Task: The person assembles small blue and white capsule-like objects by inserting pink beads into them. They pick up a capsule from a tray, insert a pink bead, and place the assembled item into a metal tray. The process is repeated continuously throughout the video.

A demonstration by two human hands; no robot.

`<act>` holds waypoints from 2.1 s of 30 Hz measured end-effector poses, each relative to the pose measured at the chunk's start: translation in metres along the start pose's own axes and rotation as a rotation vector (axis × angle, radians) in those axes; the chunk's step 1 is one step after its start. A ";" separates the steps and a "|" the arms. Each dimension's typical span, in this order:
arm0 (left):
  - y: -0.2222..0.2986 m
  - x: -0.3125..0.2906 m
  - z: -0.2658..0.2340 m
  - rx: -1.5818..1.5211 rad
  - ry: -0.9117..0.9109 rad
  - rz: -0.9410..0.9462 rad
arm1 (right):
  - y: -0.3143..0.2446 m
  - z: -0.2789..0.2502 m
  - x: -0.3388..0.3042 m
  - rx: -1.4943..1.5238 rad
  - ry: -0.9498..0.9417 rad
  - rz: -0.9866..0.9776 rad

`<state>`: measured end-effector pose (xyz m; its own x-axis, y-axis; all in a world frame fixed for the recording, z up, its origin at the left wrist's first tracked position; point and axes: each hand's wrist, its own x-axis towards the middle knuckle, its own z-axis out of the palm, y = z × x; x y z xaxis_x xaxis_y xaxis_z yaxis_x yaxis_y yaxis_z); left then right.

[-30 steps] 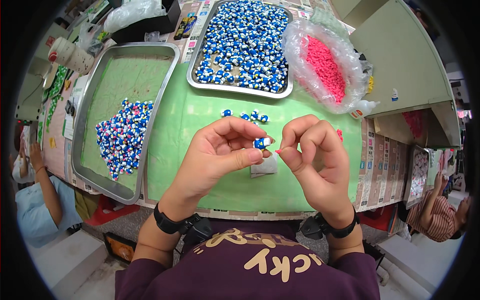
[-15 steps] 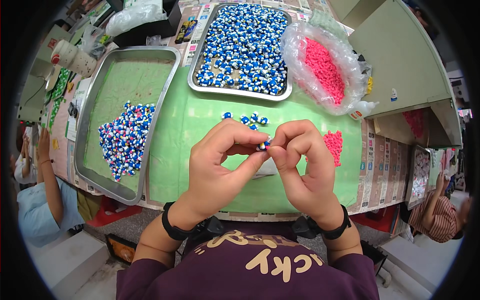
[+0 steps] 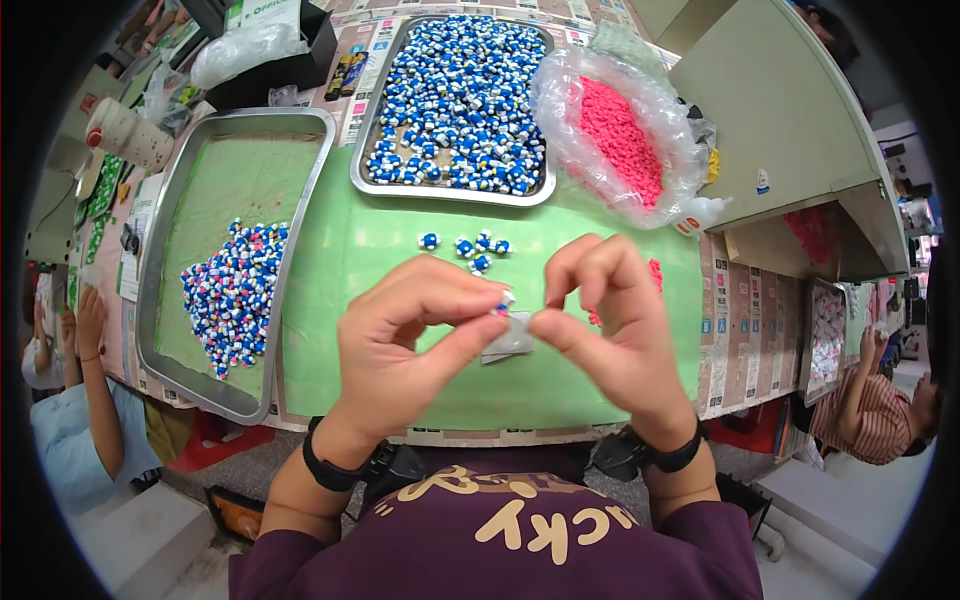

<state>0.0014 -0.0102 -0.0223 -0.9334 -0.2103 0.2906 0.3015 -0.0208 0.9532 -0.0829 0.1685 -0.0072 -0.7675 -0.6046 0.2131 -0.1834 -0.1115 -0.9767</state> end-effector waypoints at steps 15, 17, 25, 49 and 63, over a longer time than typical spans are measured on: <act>0.012 -0.079 -0.210 0.838 0.666 0.000 | 0.026 -0.061 -0.016 -0.887 -0.202 0.101; 0.017 -0.083 -0.217 1.024 0.687 -0.073 | 0.026 -0.057 -0.016 -0.973 -0.213 0.055; 0.017 -0.054 -0.176 1.077 0.621 -0.150 | 0.033 -0.048 -0.017 -1.042 -0.229 -0.048; 0.005 0.002 0.006 0.280 -0.220 0.025 | -0.004 0.003 -0.017 0.031 0.041 0.023; -0.017 0.000 -0.026 0.783 -0.028 -0.047 | 0.007 -0.014 0.001 -0.541 -0.265 0.004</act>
<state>0.0011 -0.0352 -0.0407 -0.9495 -0.2019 0.2404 0.0460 0.6679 0.7428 -0.0936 0.1786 -0.0134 -0.6022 -0.7880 0.1282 -0.5207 0.2660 -0.8112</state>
